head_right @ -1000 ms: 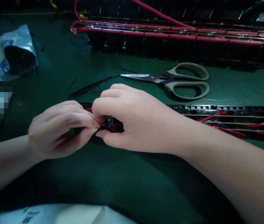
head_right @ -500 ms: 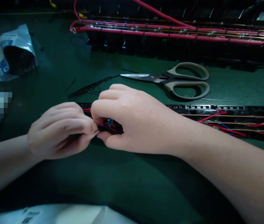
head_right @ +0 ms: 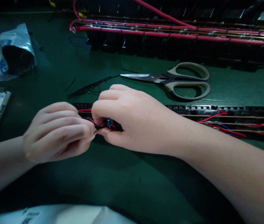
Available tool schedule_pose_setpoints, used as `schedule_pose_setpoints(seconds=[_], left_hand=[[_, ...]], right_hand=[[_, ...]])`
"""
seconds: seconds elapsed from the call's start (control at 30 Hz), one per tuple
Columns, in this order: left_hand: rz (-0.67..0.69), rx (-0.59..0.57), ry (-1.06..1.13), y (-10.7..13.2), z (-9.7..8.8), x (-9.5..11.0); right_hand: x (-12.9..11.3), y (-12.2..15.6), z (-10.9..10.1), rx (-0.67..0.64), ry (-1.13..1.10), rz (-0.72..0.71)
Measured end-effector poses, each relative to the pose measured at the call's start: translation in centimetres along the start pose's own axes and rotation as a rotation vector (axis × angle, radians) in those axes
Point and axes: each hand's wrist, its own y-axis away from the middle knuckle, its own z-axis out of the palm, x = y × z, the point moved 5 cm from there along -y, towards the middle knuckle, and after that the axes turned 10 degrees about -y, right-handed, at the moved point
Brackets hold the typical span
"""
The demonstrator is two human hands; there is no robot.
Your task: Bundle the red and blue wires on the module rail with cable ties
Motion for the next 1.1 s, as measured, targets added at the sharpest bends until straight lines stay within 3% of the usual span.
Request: schedule_pose_setpoints(seconds=[0.4,0.6,0.8,1.1], left_hand=[[0.069,-0.036,0.029,0.0,-0.1,0.4],[0.047,-0.065,0.08,0.3,0.2,0.4],[-0.063,-0.097,0.081,0.3,0.8,-0.2],[-0.044,-0.112,0.0,0.3,0.7,-0.2]], right_hand=[[0.1,0.1,0.3,-0.005,0.046,0.015],[0.0,0.1,0.4,0.004,0.059,-0.006],[0.0,0.1,0.3,0.003,0.063,-0.031],[0.0,0.1,0.4,-0.006,0.075,-0.039]])
